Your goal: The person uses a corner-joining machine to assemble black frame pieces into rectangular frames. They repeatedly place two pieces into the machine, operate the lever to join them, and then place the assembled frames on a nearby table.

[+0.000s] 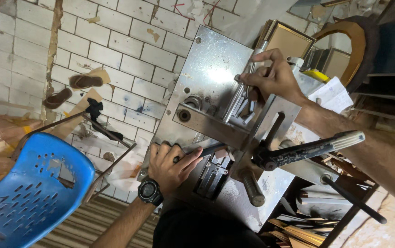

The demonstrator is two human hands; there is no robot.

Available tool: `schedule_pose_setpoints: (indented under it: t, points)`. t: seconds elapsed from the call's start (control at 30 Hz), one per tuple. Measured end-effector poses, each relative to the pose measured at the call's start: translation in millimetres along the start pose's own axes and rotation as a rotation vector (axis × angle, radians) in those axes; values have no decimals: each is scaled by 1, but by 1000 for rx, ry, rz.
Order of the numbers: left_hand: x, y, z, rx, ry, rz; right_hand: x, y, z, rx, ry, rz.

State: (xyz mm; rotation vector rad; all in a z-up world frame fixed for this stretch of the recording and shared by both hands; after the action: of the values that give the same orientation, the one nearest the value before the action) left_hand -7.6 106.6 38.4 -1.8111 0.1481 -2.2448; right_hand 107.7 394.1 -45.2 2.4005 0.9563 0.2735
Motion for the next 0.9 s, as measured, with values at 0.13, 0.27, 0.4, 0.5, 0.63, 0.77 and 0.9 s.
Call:
schedule_pose_setpoints:
  t: [0.13,0.27,0.4,0.5,0.63,0.77,0.9]
  points:
    - [0,-2,-4,0,3,24,-9,31,-83,567,708,-24]
    - [-2,4,-1,-6,-13,3,-41,86,-121,1256,1271,-132]
    - [-2,-4,-3,-1,-16,10,-47,71,-86,1230,1397,-292]
    - [0,-8,-4,-13,2,29,-48,49,-62,1207,1455,-318]
    - [2,-1,2,-12,2,31,-51,41,-39,1081,1558,-221]
    - [7,2,5,-5,-18,29,-43,61,-75,1232,1199,-145]
    - [0,1,1,-51,-41,32,27,106,-91,1157,897,74]
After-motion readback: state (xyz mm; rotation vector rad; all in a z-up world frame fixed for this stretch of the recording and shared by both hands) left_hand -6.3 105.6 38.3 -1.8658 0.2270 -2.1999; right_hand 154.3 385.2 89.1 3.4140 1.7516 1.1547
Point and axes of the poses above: each hand's wrist, its own y-axis away from the middle knuckle, its own x-axis out of the back of the hand, z = x × y, the point moved 9 cm from there along -y, towards the middle knuckle, and after that the axes turned 14 degrees about -y, right-handed, at the moved point
